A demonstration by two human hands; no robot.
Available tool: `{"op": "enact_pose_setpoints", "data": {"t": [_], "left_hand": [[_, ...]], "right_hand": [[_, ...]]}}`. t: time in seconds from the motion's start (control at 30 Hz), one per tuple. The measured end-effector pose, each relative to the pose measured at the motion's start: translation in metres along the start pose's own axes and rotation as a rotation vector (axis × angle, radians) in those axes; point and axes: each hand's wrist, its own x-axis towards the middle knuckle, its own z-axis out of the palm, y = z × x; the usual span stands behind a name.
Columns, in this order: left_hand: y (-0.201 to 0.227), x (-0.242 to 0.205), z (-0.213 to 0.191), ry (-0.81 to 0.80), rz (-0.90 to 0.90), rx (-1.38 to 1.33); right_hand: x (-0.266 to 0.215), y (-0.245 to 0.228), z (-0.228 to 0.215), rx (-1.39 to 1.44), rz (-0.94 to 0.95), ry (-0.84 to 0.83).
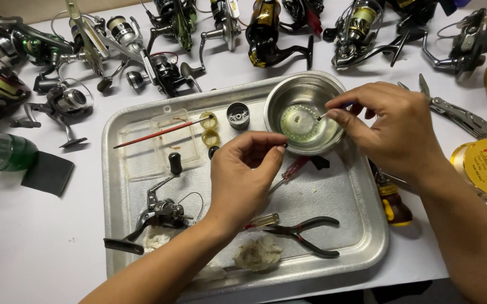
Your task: Disassembling, cleaning, and lubricating the internal components of a fishing reel on a parts tray.
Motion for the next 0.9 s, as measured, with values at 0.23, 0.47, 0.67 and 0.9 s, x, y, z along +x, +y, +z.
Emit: {"op": "enact_pose_setpoints", "data": {"t": [0.23, 0.47, 0.67, 0.9], "left_hand": [[0.011, 0.019, 0.015, 0.019, 0.089, 0.175], [0.014, 0.027, 0.023, 0.018, 0.031, 0.285], [0.011, 0.033, 0.024, 0.041, 0.077, 0.356], [0.011, 0.032, 0.020, 0.020, 0.101, 0.338]], "right_hand": [[-0.013, -0.001, -0.005, 0.134, 0.078, 0.275], [-0.023, -0.019, -0.006, 0.236, 0.004, 0.459], [-0.008, 0.015, 0.014, 0.024, -0.101, 0.185], [-0.006, 0.023, 0.026, -0.180, -0.195, 0.090]]}}
